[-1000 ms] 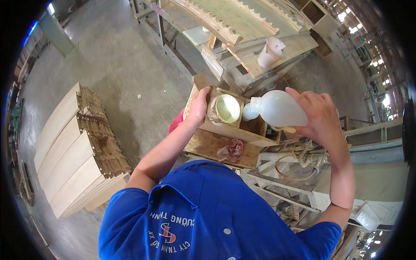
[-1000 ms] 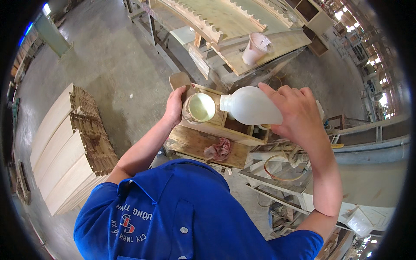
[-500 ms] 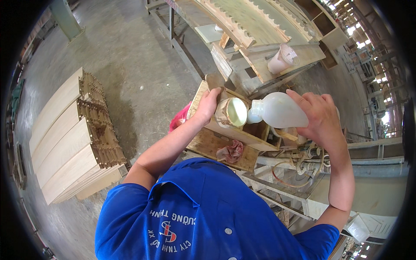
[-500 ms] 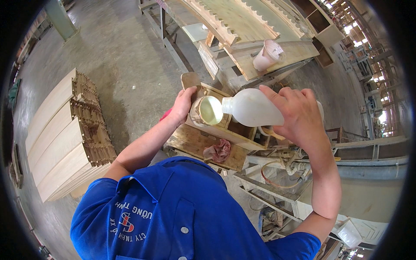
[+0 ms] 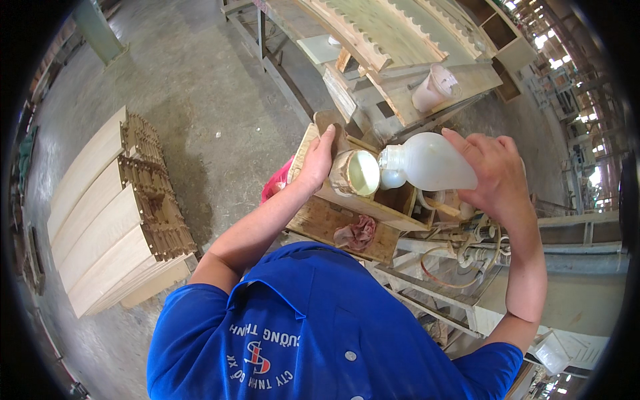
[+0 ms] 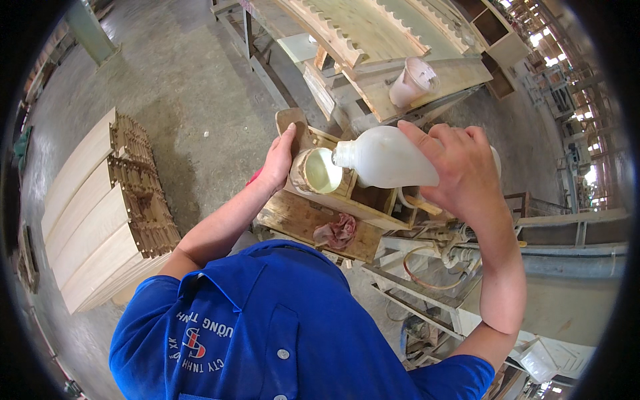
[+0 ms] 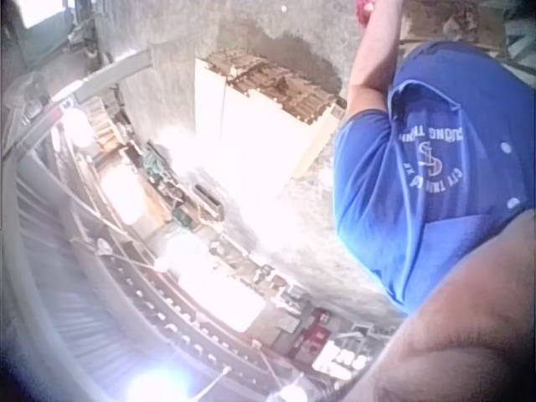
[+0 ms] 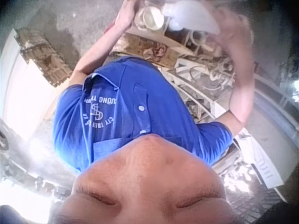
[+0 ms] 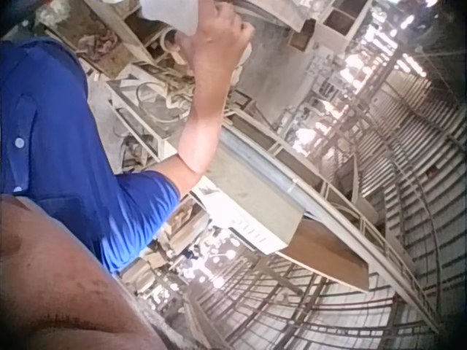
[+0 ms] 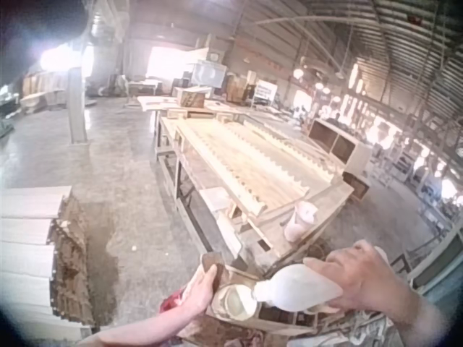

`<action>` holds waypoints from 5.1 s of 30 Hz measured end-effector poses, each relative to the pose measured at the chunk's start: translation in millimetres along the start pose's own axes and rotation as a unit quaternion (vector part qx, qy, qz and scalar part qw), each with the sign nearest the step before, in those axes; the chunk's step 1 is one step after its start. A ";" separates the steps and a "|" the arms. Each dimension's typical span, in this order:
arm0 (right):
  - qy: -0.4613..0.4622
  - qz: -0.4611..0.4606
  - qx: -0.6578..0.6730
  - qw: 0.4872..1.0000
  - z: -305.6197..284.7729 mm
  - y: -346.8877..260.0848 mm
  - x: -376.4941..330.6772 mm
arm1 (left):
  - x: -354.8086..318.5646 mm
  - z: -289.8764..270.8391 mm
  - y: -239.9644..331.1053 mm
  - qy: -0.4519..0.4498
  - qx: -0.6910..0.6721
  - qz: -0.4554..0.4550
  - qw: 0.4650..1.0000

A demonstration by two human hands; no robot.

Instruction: The person mixes a yellowish liquid in a small container with a wooden stick, pours more liquid from a bottle into the container, and uses a drill to stir the mixture. They then wrap the container with plastic wrap and continue mixing.

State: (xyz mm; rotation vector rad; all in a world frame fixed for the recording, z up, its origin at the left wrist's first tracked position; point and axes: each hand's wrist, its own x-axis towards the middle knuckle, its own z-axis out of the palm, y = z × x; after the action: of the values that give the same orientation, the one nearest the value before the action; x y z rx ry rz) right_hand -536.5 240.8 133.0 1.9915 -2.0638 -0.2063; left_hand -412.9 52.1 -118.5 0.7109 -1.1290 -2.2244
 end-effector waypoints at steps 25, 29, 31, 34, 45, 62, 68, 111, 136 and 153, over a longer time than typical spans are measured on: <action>0.133 0.190 0.470 0.851 106.1 -21.6 -51.3 | -14.4 36.4 22.9 0.010 -0.156 -0.034 0.987; 0.112 0.188 0.427 0.877 112.5 -21.8 -56.7 | -14.3 36.4 22.7 0.020 -0.119 -0.001 0.993; 0.088 0.188 0.369 0.906 110.0 -21.6 -59.3 | -15.4 35.5 25.8 -0.010 -0.088 0.018 0.996; 0.053 0.197 0.310 0.928 99.4 -24.9 -58.3 | -13.5 33.0 27.0 -0.032 -0.019 0.083 0.996; -0.010 0.194 0.259 0.946 99.3 -30.0 -58.9 | -9.2 36.9 17.4 0.005 0.131 0.266 0.955; -0.112 0.202 0.601 0.765 132.7 -22.0 -78.1 | 0.9 40.3 -0.7 -0.015 0.183 0.280 0.942; -0.055 0.206 0.715 0.665 169.0 -38.1 -93.8 | 14.0 37.6 -25.4 -0.048 0.043 0.053 0.997; 0.364 0.708 0.337 0.503 383.9 -67.1 10.3 | -30.0 -115.2 -3.8 0.031 -0.137 -0.178 0.974; 0.393 0.311 0.304 0.810 137.6 7.5 -2.2 | 18.3 -96.0 32.6 -0.067 -0.197 -0.185 0.961; -0.101 0.013 -0.063 0.993 12.3 -1.8 116.0 | 54.9 -83.6 39.6 -0.023 -0.141 -0.181 0.973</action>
State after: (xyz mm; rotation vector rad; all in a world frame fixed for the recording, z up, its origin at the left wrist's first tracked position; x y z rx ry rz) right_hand -540.8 124.3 131.3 1.9368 -2.1353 -0.5393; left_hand -387.8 -50.4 -139.5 0.7950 -0.7227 -2.6489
